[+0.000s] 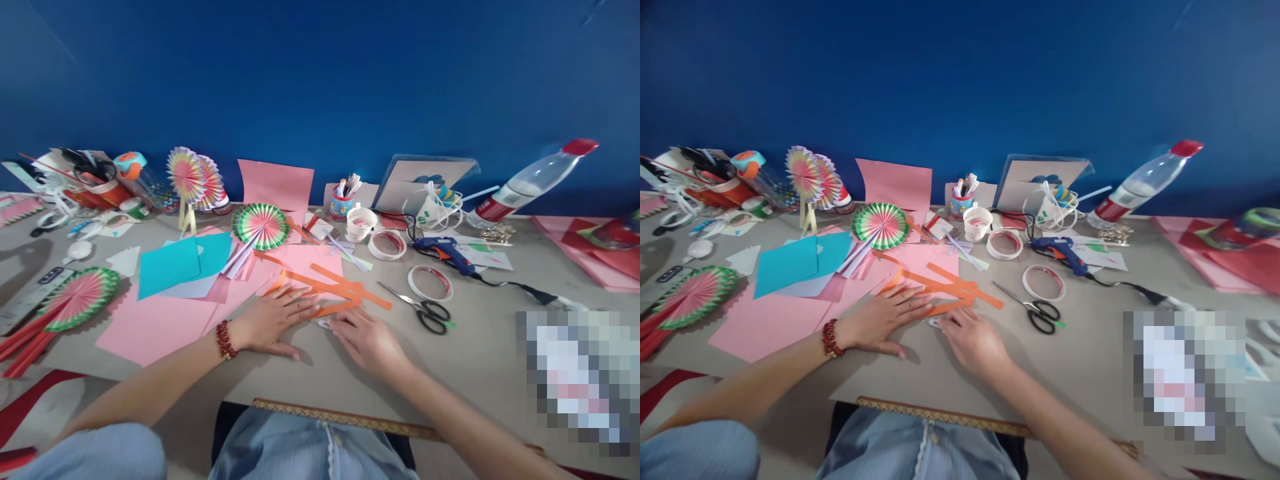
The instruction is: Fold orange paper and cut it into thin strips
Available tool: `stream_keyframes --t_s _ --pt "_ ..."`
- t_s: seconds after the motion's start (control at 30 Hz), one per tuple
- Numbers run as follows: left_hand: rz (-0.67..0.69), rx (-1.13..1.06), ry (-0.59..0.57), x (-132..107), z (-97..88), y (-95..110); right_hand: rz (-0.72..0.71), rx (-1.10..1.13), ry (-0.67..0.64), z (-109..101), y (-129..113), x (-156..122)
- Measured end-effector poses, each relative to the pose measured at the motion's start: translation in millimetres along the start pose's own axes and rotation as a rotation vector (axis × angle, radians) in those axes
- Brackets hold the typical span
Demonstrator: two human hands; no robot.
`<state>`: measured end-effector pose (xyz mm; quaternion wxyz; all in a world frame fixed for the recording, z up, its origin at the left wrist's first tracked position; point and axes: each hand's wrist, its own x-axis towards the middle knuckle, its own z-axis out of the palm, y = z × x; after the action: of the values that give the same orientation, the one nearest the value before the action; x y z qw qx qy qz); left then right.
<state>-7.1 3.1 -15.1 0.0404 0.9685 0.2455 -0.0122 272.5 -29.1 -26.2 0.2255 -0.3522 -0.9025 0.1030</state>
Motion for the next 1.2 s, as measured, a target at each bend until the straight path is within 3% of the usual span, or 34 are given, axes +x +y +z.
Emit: stream_keyframes --t_s 0.6,0.83,0.93,1.2 --pt "-0.002 -0.024 0.006 -0.1 2.2 -0.2 -0.011 0.003 -0.008 8.2 -6.7 10.7" --pt "0.003 -0.147 0.052 -8.5 -3.7 -15.8 -0.007 0.01 -0.015 11.7 -7.2 11.0" --pt "-0.043 -0.095 0.058 -12.5 -4.0 -20.7 -0.007 0.013 -0.019 11.3 -6.9 9.9" --pt "-0.015 0.06 0.018 -13.8 2.0 -14.0 -0.007 -0.017 -0.026 11.2 -9.0 14.1"
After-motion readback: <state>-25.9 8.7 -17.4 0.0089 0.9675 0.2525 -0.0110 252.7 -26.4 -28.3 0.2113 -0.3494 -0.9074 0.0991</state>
